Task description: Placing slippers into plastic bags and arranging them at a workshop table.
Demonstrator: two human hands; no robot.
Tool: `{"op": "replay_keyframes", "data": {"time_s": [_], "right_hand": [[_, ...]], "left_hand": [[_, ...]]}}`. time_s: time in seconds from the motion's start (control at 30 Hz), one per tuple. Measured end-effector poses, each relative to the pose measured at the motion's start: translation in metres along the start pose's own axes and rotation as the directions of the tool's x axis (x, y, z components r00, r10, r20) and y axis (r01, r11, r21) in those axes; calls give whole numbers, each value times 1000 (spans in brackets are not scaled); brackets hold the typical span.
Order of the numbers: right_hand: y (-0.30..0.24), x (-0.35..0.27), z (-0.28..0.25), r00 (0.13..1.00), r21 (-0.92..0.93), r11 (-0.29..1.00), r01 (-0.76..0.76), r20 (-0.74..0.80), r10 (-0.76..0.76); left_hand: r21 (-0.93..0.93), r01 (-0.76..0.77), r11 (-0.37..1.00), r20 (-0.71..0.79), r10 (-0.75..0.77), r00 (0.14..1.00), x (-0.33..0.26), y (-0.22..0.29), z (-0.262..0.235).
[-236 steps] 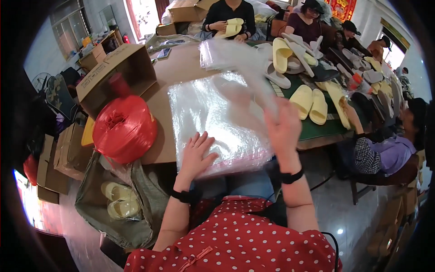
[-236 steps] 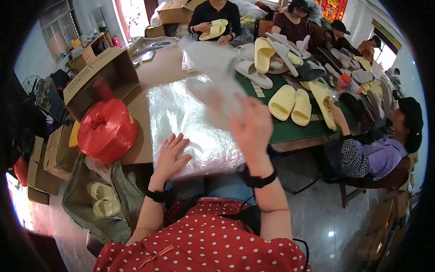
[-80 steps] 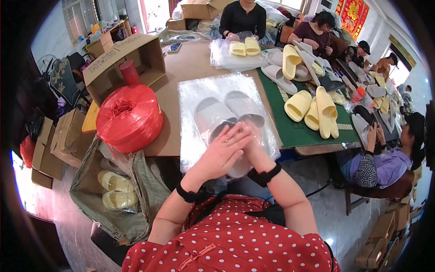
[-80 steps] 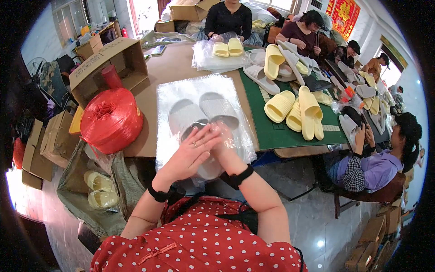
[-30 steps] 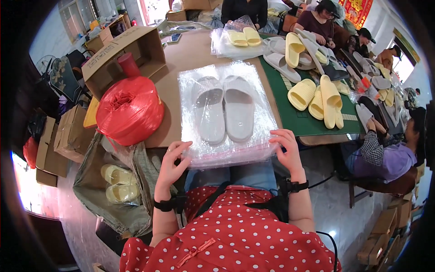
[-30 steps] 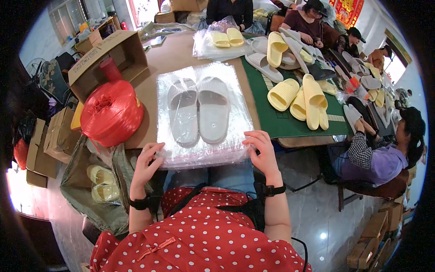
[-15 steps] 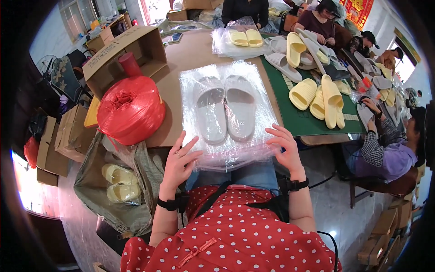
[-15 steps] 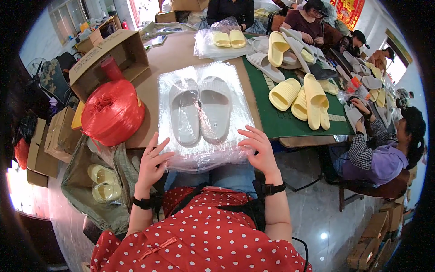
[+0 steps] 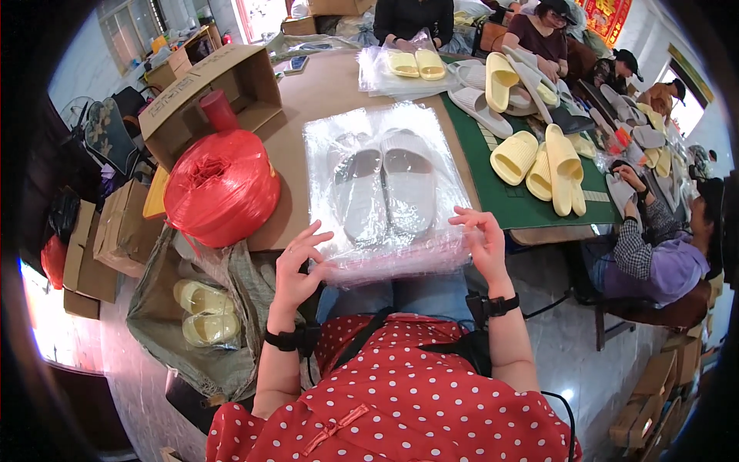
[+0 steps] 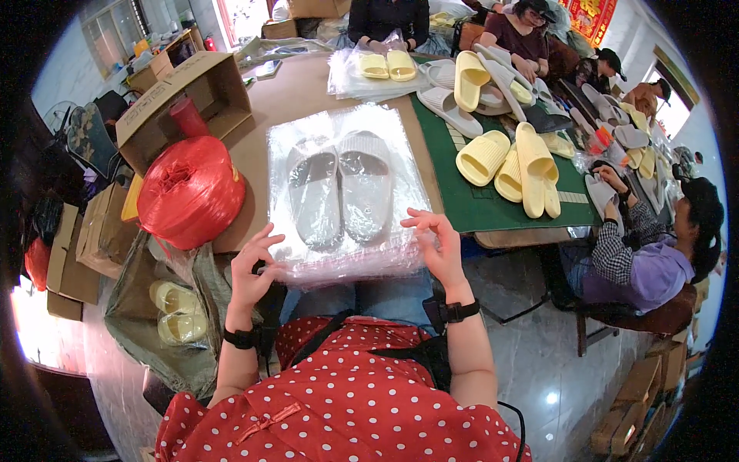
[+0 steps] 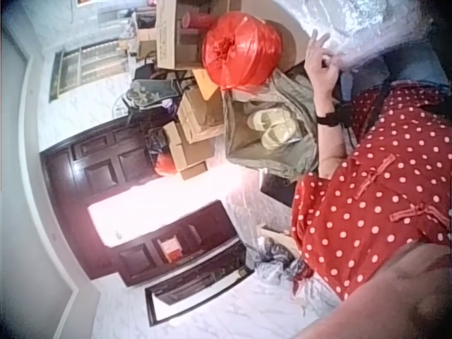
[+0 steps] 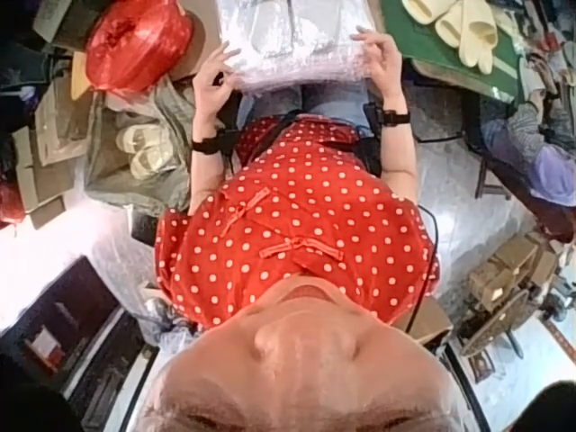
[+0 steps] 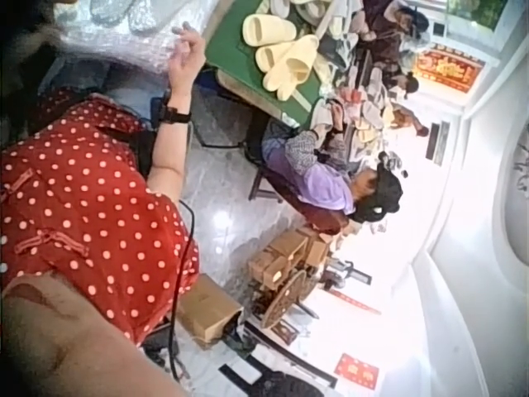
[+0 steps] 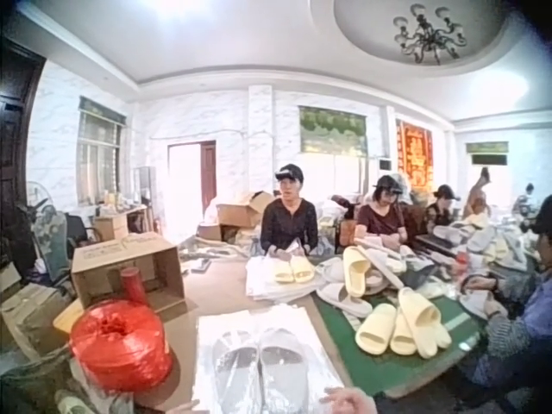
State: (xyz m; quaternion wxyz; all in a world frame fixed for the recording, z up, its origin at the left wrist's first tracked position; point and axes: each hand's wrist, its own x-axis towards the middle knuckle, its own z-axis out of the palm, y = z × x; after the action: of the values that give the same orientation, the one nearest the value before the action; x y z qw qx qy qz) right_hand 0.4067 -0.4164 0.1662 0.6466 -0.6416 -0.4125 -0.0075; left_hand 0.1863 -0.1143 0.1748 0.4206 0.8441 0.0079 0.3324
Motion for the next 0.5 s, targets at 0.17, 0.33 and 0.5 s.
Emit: {"op": "replay_keyframes", "data": {"time_s": [0.17,0.33,0.5], "right_hand": [[19,3,2,994,-82,996,-22,-109,13],[26,9,6,969,-120,984,-134,-225,104],[21,18,22,927,-176,944,-278,-306,216]], "left_hand": [[-103,22,994,-19,-24,1000,6,2,8],[-137,157,978,-43,-164,985,18,-6,25],[-302,392,869,-234,-466,853,27,-27,48]]}}
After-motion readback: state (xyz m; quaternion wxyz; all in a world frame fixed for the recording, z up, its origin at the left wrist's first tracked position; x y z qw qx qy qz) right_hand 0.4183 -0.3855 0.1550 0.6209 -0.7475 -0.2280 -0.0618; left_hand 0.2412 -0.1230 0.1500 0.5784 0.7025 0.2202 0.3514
